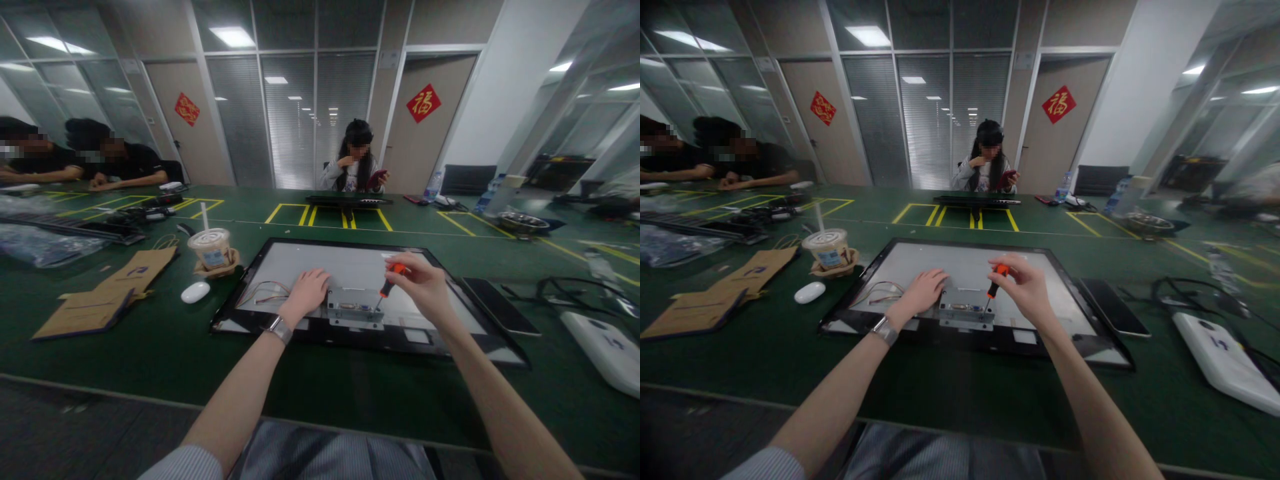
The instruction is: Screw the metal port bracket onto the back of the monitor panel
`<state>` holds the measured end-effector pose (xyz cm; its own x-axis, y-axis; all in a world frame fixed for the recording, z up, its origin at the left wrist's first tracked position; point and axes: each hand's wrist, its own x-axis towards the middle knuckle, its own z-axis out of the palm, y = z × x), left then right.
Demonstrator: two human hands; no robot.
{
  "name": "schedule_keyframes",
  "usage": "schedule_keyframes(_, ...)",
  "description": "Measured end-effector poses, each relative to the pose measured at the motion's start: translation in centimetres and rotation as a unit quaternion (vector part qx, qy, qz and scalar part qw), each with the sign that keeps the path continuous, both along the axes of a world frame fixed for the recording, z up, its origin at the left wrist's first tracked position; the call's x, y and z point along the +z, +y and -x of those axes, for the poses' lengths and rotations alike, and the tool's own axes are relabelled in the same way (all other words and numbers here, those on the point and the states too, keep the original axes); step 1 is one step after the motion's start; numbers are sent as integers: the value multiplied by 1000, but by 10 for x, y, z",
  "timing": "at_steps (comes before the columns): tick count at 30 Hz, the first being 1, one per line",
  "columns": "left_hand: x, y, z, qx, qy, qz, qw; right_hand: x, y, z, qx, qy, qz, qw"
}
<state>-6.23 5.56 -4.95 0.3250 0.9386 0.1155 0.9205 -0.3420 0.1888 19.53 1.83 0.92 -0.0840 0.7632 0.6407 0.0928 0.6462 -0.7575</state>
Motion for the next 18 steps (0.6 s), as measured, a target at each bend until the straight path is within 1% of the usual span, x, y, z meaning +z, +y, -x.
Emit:
schedule_keyframes(3, 1, -1, 0, -1, 0, -3, 1000, 2, -1, 1, 34, 20, 0, 999)
schedule_keyframes(6, 0, 0, 0, -3, 1, -5, 1000, 4, -3, 0, 94, 57, 36, 993)
schedule_keyframes(8, -1, 1, 1, -4, 2, -5, 1000, 5, -4, -1, 108, 52, 70, 990)
schedule_keyframes(11, -2, 3, 1, -3, 2, -3, 1000, 4, -5, -3, 89, 33, 86, 992)
schedule_keyframes(15, -3, 3, 1, -2, 2, -1, 1000, 2, -4, -1, 45, 28, 50, 997)
schedule_keyframes(18, -2, 2, 1, -4, 1, 0, 1000, 2, -2, 1, 36, 26, 25, 999)
